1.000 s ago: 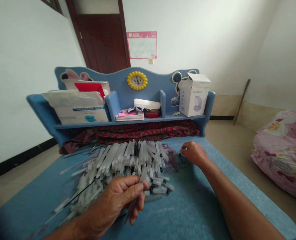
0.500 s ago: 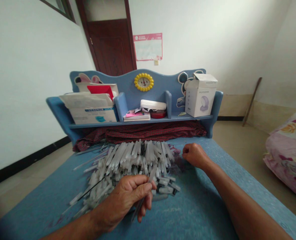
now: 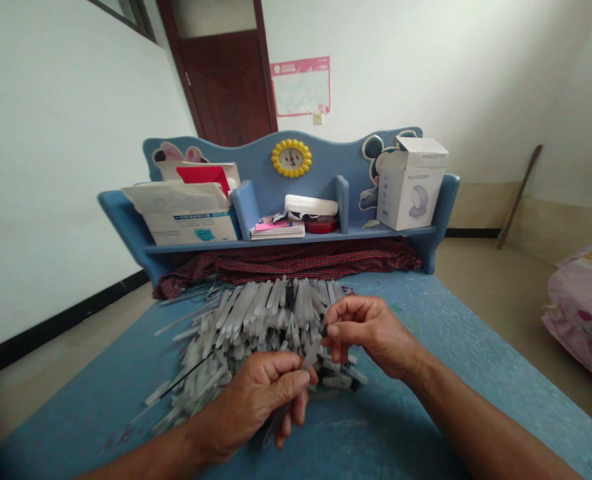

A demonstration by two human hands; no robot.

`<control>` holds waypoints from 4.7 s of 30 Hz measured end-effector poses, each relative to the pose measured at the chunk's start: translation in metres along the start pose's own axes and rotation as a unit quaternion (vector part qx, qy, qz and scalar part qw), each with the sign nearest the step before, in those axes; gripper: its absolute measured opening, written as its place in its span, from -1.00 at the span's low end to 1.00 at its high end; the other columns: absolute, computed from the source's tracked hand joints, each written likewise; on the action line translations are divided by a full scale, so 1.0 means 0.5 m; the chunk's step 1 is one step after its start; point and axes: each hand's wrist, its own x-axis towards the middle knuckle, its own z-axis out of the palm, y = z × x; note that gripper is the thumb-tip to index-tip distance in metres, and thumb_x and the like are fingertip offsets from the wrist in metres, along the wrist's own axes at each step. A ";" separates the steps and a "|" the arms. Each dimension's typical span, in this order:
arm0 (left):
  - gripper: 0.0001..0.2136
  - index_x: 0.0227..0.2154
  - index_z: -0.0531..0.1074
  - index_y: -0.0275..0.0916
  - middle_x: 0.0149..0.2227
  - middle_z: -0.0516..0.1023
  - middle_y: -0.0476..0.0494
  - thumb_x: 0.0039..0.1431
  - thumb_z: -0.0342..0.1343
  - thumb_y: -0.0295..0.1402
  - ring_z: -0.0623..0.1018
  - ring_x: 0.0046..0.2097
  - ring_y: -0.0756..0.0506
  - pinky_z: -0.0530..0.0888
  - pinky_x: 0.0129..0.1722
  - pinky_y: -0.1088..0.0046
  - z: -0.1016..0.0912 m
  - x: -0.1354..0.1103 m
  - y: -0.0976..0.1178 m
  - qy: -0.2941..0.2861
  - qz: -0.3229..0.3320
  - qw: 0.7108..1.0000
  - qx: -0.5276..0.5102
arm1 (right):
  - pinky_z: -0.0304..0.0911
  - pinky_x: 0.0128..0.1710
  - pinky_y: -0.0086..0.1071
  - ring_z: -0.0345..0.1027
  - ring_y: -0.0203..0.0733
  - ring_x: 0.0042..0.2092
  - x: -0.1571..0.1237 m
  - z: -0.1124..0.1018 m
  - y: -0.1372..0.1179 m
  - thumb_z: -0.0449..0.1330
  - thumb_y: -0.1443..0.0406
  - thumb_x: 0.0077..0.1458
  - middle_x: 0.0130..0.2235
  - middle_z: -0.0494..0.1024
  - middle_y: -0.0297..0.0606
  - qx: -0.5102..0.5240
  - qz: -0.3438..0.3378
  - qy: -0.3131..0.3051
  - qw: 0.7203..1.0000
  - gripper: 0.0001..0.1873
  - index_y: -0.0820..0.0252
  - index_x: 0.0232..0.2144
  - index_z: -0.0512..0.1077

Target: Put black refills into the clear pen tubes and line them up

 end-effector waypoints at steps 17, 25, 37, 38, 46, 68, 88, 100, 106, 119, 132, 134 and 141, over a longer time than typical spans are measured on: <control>-0.71 -0.52 0.30 -0.30 -0.62 0.43 0.02 0.09 0.05 -0.15 0.33 -0.68 0.12 0.28 -0.72 0.68 -0.002 -0.001 -0.008 -0.010 0.014 1.000 0.009 | 0.29 -0.59 -0.50 0.38 -0.35 -0.60 0.000 0.004 0.013 0.33 0.35 -0.09 -0.57 0.51 -0.36 0.006 0.005 -0.017 1.000 -0.87 0.28 -0.44 0.45; -0.72 -0.52 0.29 -0.29 -0.62 0.42 0.03 0.10 0.04 -0.16 0.32 -0.69 0.13 0.27 -0.74 0.69 -0.002 -0.001 -0.003 -0.012 0.015 1.000 0.014 | 0.29 -0.58 -0.49 0.38 -0.34 -0.59 -0.003 0.004 0.015 0.33 0.35 -0.07 -0.57 0.51 -0.35 0.003 0.006 -0.014 1.000 -0.87 0.27 -0.43 0.45; -0.73 -0.48 0.32 -0.30 -0.64 0.42 0.03 0.07 0.04 -0.15 0.31 -0.71 0.12 0.26 -0.76 0.69 -0.003 -0.003 0.001 -0.028 0.009 1.000 -0.004 | 0.31 -0.58 -0.50 0.41 -0.34 -0.58 -0.006 0.002 0.014 0.33 0.33 -0.07 -0.54 0.54 -0.33 -0.023 0.006 -0.032 0.999 -0.84 0.27 -0.41 0.44; -0.73 -0.48 0.32 -0.30 -0.65 0.41 0.03 0.07 0.05 -0.15 0.31 -0.71 0.12 0.25 -0.76 0.69 -0.003 -0.004 0.002 -0.029 0.008 1.000 -0.005 | 0.32 -0.57 -0.50 0.41 -0.34 -0.57 -0.007 0.002 0.012 0.33 0.33 -0.08 -0.53 0.55 -0.32 -0.031 0.007 -0.033 0.999 -0.83 0.27 -0.41 0.44; -0.72 -0.57 0.25 -0.28 -0.65 0.41 0.04 0.06 0.05 -0.17 0.30 -0.72 0.13 0.23 -0.76 0.70 -0.004 -0.007 0.007 -0.036 0.000 0.999 0.007 | 0.31 -0.58 -0.53 0.39 -0.36 -0.58 -0.012 -0.002 -0.004 0.38 0.29 -0.16 -0.56 0.51 -0.35 -0.095 0.036 -0.017 0.995 -0.79 0.28 -0.44 0.47; -0.73 -0.62 0.23 -0.25 -0.65 0.36 0.07 0.11 -0.01 -0.23 0.26 -0.69 0.12 0.23 -0.72 0.66 -0.012 -0.012 0.018 -0.031 -0.012 0.990 0.140 | 0.24 -0.58 -0.57 0.29 -0.43 -0.57 -0.015 -0.018 -0.005 0.29 0.18 -0.04 -0.58 0.44 -0.37 -0.227 0.046 -0.093 0.968 -0.76 0.30 -0.48 0.48; -0.75 -0.60 0.23 -0.25 -0.67 0.35 0.08 0.07 0.01 -0.22 0.27 -0.70 0.11 0.22 -0.74 0.66 -0.009 -0.014 0.022 -0.011 -0.016 0.988 0.153 | 0.17 -0.65 -0.57 0.26 -0.42 -0.63 -0.014 -0.006 0.000 0.20 0.06 0.03 -0.62 0.41 -0.34 -0.267 0.056 -0.095 0.957 -0.60 0.29 -0.61 0.37; -0.78 -0.56 0.29 -0.26 -0.68 0.36 0.09 0.06 0.04 -0.22 0.28 -0.70 0.11 0.22 -0.74 0.65 -0.010 -0.011 0.021 0.002 -0.014 0.990 0.140 | 0.21 -0.63 -0.56 0.28 -0.41 -0.61 -0.013 -0.004 -0.006 0.23 0.07 0.00 -0.59 0.45 -0.33 -0.260 0.053 -0.076 0.961 -0.65 0.28 -0.54 0.40; -0.77 -0.55 0.27 -0.26 -0.67 0.36 0.08 0.06 0.04 -0.21 0.28 -0.71 0.11 0.22 -0.74 0.66 -0.011 -0.011 0.021 0.011 -0.012 0.989 0.145 | 0.19 -0.64 -0.55 0.30 -0.39 -0.60 -0.015 -0.004 -0.006 0.12 0.02 0.09 -0.59 0.45 -0.30 -0.265 0.044 -0.075 0.960 -0.57 0.29 -0.54 0.39; -0.83 -0.56 0.30 -0.27 -0.69 0.34 0.10 -0.01 0.11 -0.28 0.28 -0.71 0.11 0.21 -0.75 0.65 -0.010 -0.010 0.016 0.035 -0.015 0.986 0.162 | 0.16 -0.68 -0.57 0.27 -0.41 -0.65 -0.012 0.004 0.009 0.18 0.04 0.04 -0.64 0.44 -0.34 -0.276 0.081 -0.073 0.955 -0.57 0.26 -0.64 0.34; -0.82 -0.49 0.36 -0.31 -0.60 0.45 -0.03 0.06 -0.01 -0.29 0.35 -0.66 0.09 0.26 -0.67 0.63 -0.011 -0.016 0.022 -0.025 -0.036 0.997 0.071 | 0.14 -0.70 -0.58 0.27 -0.42 -0.67 -0.014 0.001 0.007 0.16 0.04 0.06 -0.66 0.44 -0.34 -0.298 0.085 -0.054 0.949 -0.56 0.25 -0.65 0.32; -0.84 -0.49 0.36 -0.31 -0.61 0.45 -0.01 0.02 0.04 -0.29 0.35 -0.65 0.08 0.26 -0.66 0.62 -0.011 -0.014 0.019 -0.023 -0.028 0.997 0.068 | 0.13 -0.70 -0.58 0.26 -0.42 -0.68 -0.014 0.002 0.008 0.15 0.04 0.06 -0.66 0.44 -0.34 -0.302 0.090 -0.054 0.948 -0.56 0.25 -0.66 0.32; -0.82 -0.54 0.37 -0.32 -0.67 0.36 0.08 -0.17 0.22 -0.34 0.30 -0.61 0.10 0.19 -0.63 0.62 -0.012 -0.008 0.018 0.021 0.011 0.995 0.099 | 0.15 -0.69 -0.55 0.26 -0.39 -0.68 -0.015 0.008 0.007 0.14 0.02 0.05 -0.67 0.44 -0.33 -0.298 0.103 -0.057 0.947 -0.54 0.25 -0.66 0.30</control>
